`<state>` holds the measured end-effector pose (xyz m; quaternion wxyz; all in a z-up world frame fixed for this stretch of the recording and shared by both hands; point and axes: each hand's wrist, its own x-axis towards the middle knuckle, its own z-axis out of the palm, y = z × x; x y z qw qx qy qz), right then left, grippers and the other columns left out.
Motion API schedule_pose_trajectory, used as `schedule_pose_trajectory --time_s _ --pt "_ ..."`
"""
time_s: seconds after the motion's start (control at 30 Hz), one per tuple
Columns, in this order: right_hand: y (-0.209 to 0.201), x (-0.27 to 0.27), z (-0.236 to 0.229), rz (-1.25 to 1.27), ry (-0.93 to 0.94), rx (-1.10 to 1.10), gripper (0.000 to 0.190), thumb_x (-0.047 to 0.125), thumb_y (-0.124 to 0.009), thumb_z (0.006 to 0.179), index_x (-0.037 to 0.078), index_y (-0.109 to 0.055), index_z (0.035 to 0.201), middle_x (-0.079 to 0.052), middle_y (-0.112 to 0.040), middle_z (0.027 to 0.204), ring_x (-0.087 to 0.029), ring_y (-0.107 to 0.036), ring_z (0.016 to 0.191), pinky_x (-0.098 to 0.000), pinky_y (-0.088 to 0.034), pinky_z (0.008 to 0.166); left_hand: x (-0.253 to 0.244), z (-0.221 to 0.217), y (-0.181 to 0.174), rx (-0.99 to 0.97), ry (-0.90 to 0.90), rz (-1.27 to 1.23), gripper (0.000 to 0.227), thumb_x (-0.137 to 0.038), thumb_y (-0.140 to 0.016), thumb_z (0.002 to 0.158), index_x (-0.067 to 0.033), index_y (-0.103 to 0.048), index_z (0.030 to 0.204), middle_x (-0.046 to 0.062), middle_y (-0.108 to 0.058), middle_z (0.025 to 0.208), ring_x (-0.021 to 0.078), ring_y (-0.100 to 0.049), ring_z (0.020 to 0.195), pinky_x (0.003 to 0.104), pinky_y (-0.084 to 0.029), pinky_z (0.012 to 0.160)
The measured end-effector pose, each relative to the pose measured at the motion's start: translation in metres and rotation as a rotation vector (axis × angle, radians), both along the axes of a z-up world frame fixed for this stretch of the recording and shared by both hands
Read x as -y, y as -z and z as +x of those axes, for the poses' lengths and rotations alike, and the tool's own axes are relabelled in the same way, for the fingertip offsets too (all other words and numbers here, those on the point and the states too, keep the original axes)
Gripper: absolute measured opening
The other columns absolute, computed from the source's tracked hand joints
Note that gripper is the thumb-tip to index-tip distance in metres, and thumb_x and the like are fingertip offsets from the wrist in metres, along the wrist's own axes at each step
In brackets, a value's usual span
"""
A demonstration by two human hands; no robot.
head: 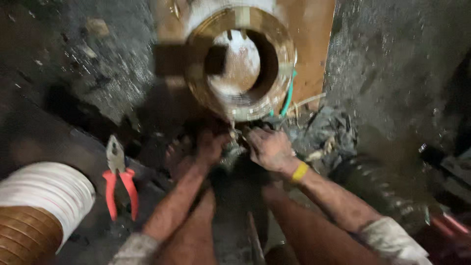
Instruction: The person works with copper wire coils, using pliers and cutters to trim and secure wires on a circular form.
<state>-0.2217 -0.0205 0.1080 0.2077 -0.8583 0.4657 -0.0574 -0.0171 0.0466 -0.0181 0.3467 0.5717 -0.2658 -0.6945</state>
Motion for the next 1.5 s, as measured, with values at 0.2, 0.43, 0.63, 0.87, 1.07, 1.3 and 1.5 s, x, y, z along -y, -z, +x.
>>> schedule_pose_trajectory --time_s 0.2,0.43,0.63,0.87,1.07,1.3,1.5 --pt "0.008 -0.005 -0.006 0.177 0.015 -0.017 0.027 0.019 -0.073 0.074 0.011 -0.068 0.099 -0.010 -0.068 0.093 -0.034 -0.066 0.080 -0.0480 -0.051 0.068 0.020 0.002 -0.052 -0.051 -0.031 -0.039 0.030 -0.022 -0.073 0.084 -0.0012 -0.073 0.105 0.000 -0.071 0.098 0.0124 -0.062 0.091 0.031 -0.050 0.082" --pt "0.010 -0.022 -0.007 0.140 0.026 0.010 0.030 0.022 -0.073 0.070 0.012 -0.069 0.097 -0.010 -0.069 0.089 -0.035 -0.066 0.074 -0.0502 -0.050 0.059 -0.017 0.002 -0.008 0.292 0.250 0.291 0.034 -0.032 -0.078 0.088 0.0025 -0.076 0.086 0.010 -0.070 0.075 0.0193 -0.064 0.071 0.036 -0.051 0.067" --pt "0.014 -0.016 -0.008 0.193 0.028 0.042 0.021 0.017 -0.071 0.075 0.014 -0.069 0.096 -0.009 -0.068 0.086 -0.033 -0.065 0.072 -0.0493 -0.051 0.059 -0.006 -0.004 -0.013 -0.239 -0.081 0.224 0.030 -0.025 -0.077 0.082 -0.0040 -0.074 0.102 0.001 -0.072 0.089 0.0127 -0.064 0.079 0.032 -0.052 0.072" --pt "0.012 0.001 -0.008 0.103 0.072 0.148 0.021 0.015 -0.068 0.084 0.011 -0.066 0.105 -0.009 -0.069 0.098 -0.033 -0.069 0.088 -0.0459 -0.054 0.073 -0.007 0.005 -0.009 -0.045 -0.003 0.156 0.024 -0.019 -0.076 0.094 0.0040 -0.074 0.091 0.006 -0.066 0.083 0.0137 -0.056 0.075 0.034 -0.046 0.068" --pt "0.019 0.002 -0.011 0.114 0.072 0.048 0.031 0.020 -0.074 0.080 0.013 -0.074 0.110 -0.011 -0.072 0.092 -0.037 -0.067 0.075 -0.0507 -0.045 0.062 0.003 0.001 0.010 0.029 0.069 -0.043 0.018 -0.015 -0.071 0.087 0.0012 -0.075 0.094 0.001 -0.072 0.084 0.0108 -0.063 0.074 0.030 -0.050 0.068" --pt "0.019 -0.013 -0.006 0.176 0.057 0.021 0.025 0.020 -0.073 0.072 0.015 -0.072 0.097 -0.009 -0.072 0.091 -0.033 -0.069 0.080 -0.0497 -0.054 0.067 -0.013 0.000 0.003 -0.040 0.047 0.043 0.020 -0.009 -0.072 0.084 -0.0009 -0.068 0.103 0.004 -0.061 0.075 0.0160 -0.055 0.062 0.034 -0.043 0.056" --pt "0.014 0.000 -0.003 -0.001 0.058 0.103 0.030 0.018 -0.072 0.070 0.010 -0.071 0.099 -0.012 -0.071 0.091 -0.034 -0.068 0.074 -0.0458 -0.053 0.061 0.018 0.002 -0.016 0.005 0.003 -0.061 0.029 -0.010 -0.073 0.082 -0.0060 -0.069 0.110 0.005 -0.069 0.094 0.0138 -0.062 0.084 0.033 -0.053 0.077"
